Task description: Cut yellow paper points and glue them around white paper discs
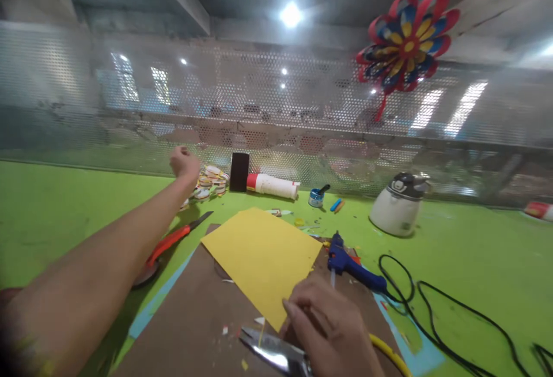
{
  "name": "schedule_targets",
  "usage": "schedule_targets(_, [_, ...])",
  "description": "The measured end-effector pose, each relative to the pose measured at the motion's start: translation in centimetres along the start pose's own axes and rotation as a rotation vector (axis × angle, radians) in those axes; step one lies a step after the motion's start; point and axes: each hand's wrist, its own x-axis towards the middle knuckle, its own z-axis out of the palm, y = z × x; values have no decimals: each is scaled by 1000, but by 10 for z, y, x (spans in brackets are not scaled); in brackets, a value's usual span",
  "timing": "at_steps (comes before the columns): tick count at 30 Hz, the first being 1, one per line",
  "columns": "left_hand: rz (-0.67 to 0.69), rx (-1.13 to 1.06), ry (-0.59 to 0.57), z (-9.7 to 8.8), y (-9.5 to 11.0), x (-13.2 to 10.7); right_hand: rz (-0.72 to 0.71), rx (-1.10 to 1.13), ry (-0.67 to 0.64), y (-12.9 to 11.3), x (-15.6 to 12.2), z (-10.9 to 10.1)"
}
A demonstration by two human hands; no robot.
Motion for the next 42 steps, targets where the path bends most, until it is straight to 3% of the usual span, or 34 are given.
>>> schedule_targets(3, [108,-190,-149,1,49,-48,12,36,135,4,7,-10])
schedule_targets(6, [154,-369,-448,2,83,-122,9,104,257,13,11,-19])
schedule_targets(10, [9,-504,-909,-14,93,-226,-16,254,447,17,15,-30])
schedule_targets(12, [-81,-547,-1045,-32,89,-260,-11,345,467,16,15,-33])
schedule_targets(14, [-134,-602,-1110,-52,86,-279,1,487,428,13,14,-33])
schedule_targets(18, [-191,-736,-1131,-84,79,-289,22,743,253,5,8,-27])
schedule_targets(22, [-258,-797,-1184,-97,65,-292,28,892,160,-5,4,-21])
schedule_targets(25, [-201,-801,-1233,-100,53,-293,60,960,85,-9,2,-18])
schedule_targets(30, [-84,-703,-1130,-100,39,-287,159,1106,-46,-9,1,-11])
schedule_targets(35, [-76,-623,-1060,-103,36,-287,294,1235,-99,-11,0,-7])
schedule_targets(42, [-94,-506,-950,-106,34,-293,266,1208,-132,-20,-8,-5])
